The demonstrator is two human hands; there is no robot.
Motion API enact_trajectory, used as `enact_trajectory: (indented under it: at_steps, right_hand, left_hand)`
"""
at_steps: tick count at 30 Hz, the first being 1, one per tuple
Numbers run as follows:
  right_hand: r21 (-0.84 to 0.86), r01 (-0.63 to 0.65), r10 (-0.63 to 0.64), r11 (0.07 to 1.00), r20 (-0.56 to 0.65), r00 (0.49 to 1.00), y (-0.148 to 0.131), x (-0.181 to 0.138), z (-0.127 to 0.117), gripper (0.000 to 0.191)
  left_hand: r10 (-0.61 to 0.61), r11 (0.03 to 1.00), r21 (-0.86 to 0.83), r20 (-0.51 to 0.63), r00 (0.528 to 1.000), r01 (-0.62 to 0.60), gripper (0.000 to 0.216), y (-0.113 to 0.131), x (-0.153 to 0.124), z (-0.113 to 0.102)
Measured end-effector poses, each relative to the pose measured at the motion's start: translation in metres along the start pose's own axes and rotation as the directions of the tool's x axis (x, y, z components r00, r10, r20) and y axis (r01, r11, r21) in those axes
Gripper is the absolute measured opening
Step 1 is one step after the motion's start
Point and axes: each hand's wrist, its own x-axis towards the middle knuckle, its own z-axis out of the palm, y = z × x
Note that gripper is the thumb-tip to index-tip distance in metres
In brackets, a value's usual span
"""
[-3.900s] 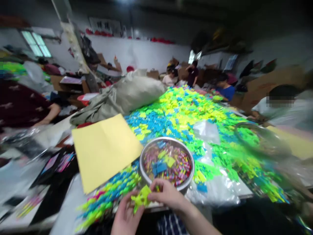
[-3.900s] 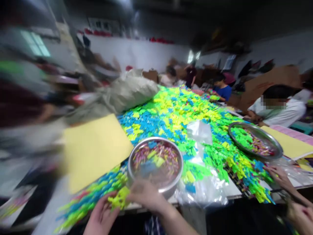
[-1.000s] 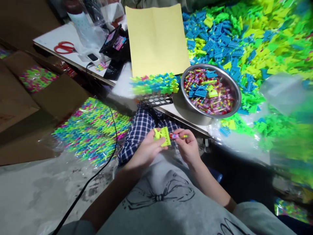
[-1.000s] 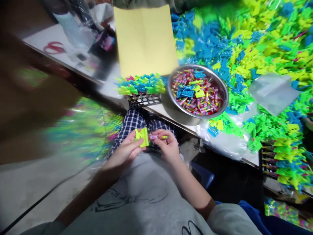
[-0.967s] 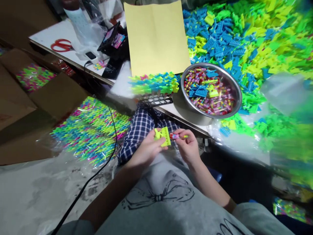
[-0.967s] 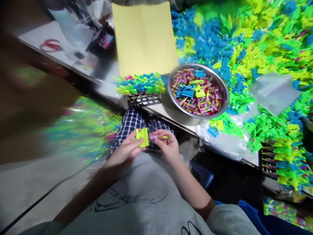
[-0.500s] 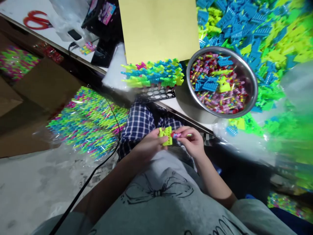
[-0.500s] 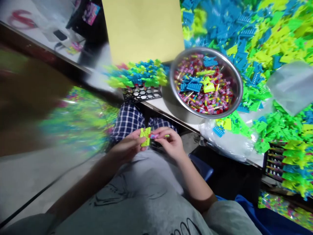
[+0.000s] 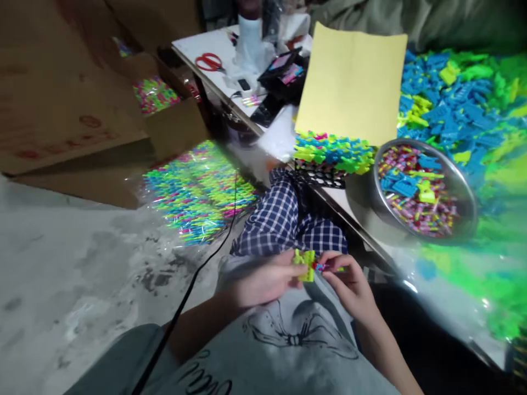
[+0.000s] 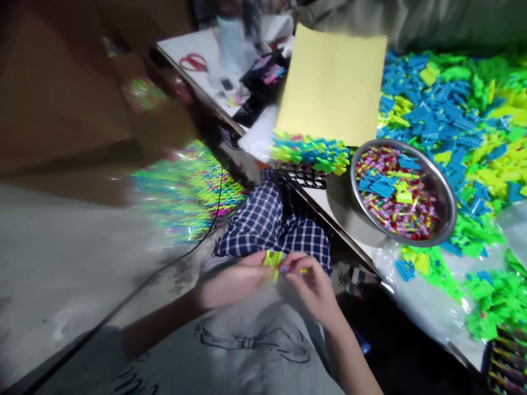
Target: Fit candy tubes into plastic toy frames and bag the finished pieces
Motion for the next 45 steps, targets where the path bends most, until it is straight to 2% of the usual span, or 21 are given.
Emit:
enact_trajectory:
  at_steps: [3,5,8,10,15,20,25,29,34,38,42,45]
  right_hand:
    - [0.177,-0.032,0.068,0.984,-0.204,0.977,0.010,0.002,0.026,0.017]
    - [0.248,-0.083,0.150,0.965,-0.264,0.953,0.014,0.007,0.040,0.024]
    - [0.267,-0.189,0.250,0.945,-0.217,0.944,0.013,0.018,0.052,0.029]
    - [0.232,-0.218,0.260,0.948,-0.165,0.951,0.011,0.026,0.057,0.029]
    - [0.171,-0.115,0.136,0.978,-0.117,0.984,0.009,0.041,0.058,0.028]
    - [0.092,-0.031,0.045,0.995,-0.152,0.987,0.008,0.052,0.045,0.024]
    - [0.068,-0.090,0.100,0.994,-0.149,0.984,0.013,0.067,0.028,0.018]
    - [0.136,-0.131,0.153,0.982,-0.169,0.974,0.025,0.077,0.016,0.019]
    - [0.164,-0.157,0.194,0.974,-0.248,0.949,0.040,0.089,0.001,0.020]
    - [0.233,-0.196,0.250,0.953,-0.231,0.940,0.047,0.097,-0.008,0.021]
    - [0.326,-0.184,0.269,0.927,-0.235,0.934,0.054,0.101,-0.008,0.021]
    - [0.345,-0.177,0.261,0.922,-0.216,0.941,0.061,0.104,-0.012,0.021]
  left_hand:
    - [0.137,0.988,-0.068,-0.003,0.991,-0.136,0.016,-0.011,-0.008,-0.001]
    - [0.210,0.972,-0.100,-0.024,0.977,-0.211,0.017,-0.012,-0.011,-0.003]
    - [0.271,0.959,-0.056,-0.106,0.957,-0.278,0.028,-0.006,-0.016,-0.010]
    - [0.309,0.951,0.026,-0.151,0.939,-0.308,0.035,0.000,-0.020,-0.017]
    - [0.411,0.904,0.199,-0.156,0.898,-0.379,0.040,0.015,-0.019,-0.025]
    - [0.356,0.911,0.277,-0.148,0.923,-0.307,0.039,0.025,0.005,-0.021]
    - [0.413,0.845,0.472,-0.273,0.869,-0.253,0.033,0.025,0.034,-0.021]
    - [0.370,0.786,0.601,-0.270,0.889,-0.145,0.028,0.032,0.055,-0.020]
    - [0.294,0.805,0.591,-0.332,0.896,-0.045,0.029,0.046,0.082,-0.014]
    - [0.217,0.796,0.603,-0.363,0.906,0.050,0.031,0.060,0.099,-0.011]
    - [0.214,0.751,0.646,-0.429,0.878,0.133,0.034,0.067,0.108,-0.010]
    - [0.230,0.752,0.644,-0.454,0.861,0.138,0.033,0.067,0.111,-0.009]
